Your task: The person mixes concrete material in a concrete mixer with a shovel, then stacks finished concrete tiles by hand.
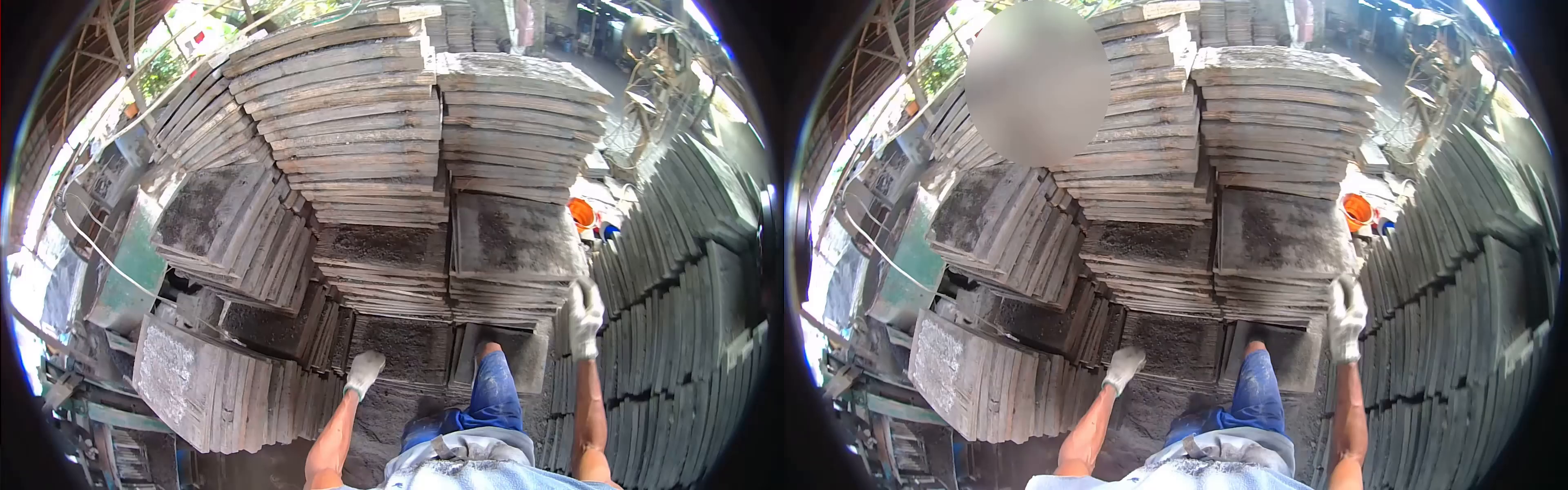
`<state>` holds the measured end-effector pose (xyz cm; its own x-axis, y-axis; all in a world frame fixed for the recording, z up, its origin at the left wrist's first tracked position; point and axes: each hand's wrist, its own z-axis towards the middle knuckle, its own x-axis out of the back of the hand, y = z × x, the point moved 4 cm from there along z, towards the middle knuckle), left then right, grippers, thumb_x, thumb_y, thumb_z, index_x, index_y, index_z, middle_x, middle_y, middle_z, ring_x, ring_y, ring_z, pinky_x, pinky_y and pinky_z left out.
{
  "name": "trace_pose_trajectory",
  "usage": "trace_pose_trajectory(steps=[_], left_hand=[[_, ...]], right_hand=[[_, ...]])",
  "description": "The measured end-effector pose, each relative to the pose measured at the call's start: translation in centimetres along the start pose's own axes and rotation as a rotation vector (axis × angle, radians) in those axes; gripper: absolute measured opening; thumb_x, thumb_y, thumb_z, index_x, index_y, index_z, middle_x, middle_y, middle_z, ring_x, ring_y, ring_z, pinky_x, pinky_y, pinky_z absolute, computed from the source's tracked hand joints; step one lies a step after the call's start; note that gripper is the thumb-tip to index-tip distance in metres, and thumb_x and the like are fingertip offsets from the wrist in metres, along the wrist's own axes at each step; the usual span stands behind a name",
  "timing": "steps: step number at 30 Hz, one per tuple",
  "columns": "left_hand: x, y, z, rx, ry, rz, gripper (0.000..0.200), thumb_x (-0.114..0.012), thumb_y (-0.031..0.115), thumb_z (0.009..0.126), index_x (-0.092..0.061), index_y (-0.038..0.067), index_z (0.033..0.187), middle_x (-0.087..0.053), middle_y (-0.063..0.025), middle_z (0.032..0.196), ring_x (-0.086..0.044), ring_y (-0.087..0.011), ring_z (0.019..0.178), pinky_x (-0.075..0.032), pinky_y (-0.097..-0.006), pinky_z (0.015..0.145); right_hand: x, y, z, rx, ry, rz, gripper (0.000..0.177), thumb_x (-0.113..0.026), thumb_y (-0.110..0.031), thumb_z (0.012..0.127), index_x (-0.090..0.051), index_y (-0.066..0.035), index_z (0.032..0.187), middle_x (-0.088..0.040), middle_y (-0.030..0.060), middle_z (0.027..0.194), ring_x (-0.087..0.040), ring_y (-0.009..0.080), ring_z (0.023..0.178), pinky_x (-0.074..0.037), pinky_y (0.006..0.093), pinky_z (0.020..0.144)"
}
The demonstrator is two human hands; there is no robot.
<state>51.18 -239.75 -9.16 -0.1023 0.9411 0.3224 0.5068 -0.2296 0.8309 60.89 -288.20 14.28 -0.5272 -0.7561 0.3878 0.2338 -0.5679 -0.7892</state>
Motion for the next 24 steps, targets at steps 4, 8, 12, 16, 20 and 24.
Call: trace_pose_trajectory(steps=[4,8,12,16,20,24], left_hand=[[-1.7,6.6,4.1,-0.137,0.106,-0.070,0.023,-0.062,0.023,0.089,-0.068,0.001,0.088,-0.064,-0.0025,0.073,-0.057,-0.0100,0.066,-0.044,-0.0263,0.060],[-2.4,17.9,1.7,-0.128,0.145,0.084,0.027,-0.061,0.023,0.088,-0.069,-0.001,0.098,-0.068,-0.0075,0.081,-0.062,-0.0143,0.075,-0.048,-0.0295,0.069],[-2.3,23.8,-1.4,-0.038,0.156,0.031,0.030,-0.061,0.026,0.088,-0.068,0.001,0.104,-0.070,-0.0121,0.093,-0.065,-0.0214,0.087,-0.049,-0.0333,0.080],[-0.6,27.3,-3.5,-0.060,0.257,-0.088,0.027,-0.061,0.023,0.089,-0.069,0.000,0.102,-0.070,-0.0101,0.090,-0.064,-0.0168,0.083,-0.050,-0.0312,0.076],[2.4,32.4,-4.6,-0.108,0.401,-0.085,0.023,-0.061,0.018,0.089,-0.068,-0.001,0.098,-0.070,-0.0088,0.090,-0.065,-0.0159,0.083,-0.051,-0.0313,0.076],[4.2,33.3,-3.2,-0.134,0.438,-0.188,0.024,-0.061,0.020,0.089,-0.068,-0.001,0.097,-0.070,-0.0107,0.089,-0.065,-0.0185,0.083,-0.051,-0.0320,0.076]], right_hand=[[-2.3,-3.3,14.6,0.168,0.073,0.083,0.028,-0.056,-0.012,0.096,-0.059,0.003,0.120,-0.063,0.0098,0.111,-0.058,0.0157,0.103,-0.045,0.0291,0.092],[-4.3,-12.4,27.3,0.310,0.073,0.283,0.033,-0.057,-0.013,0.096,-0.056,0.001,0.126,-0.064,0.0110,0.117,-0.057,0.0194,0.110,-0.043,0.0322,0.097],[-6.1,-19.8,35.6,0.462,0.053,0.118,0.037,-0.058,-0.017,0.096,-0.055,0.003,0.126,-0.065,0.0155,0.114,-0.061,0.0215,0.104,-0.047,0.0320,0.091],[-12.1,-22.8,40.4,0.410,0.026,0.365,0.038,-0.061,-0.019,0.094,-0.058,0.004,0.125,-0.065,0.0139,0.114,-0.060,0.0187,0.103,-0.045,0.0308,0.093],[-19.4,-24.8,43.1,0.268,-0.072,0.478,0.052,-0.061,-0.030,0.094,-0.052,0.005,0.130,-0.063,0.0181,0.120,-0.060,0.0235,0.110,-0.043,0.0325,0.097],[-26.1,-27.0,44.2,0.179,-0.190,0.655,0.057,-0.062,-0.029,0.094,-0.046,0.006,0.135,-0.061,0.0194,0.123,-0.058,0.0235,0.113,-0.042,0.0301,0.097]])
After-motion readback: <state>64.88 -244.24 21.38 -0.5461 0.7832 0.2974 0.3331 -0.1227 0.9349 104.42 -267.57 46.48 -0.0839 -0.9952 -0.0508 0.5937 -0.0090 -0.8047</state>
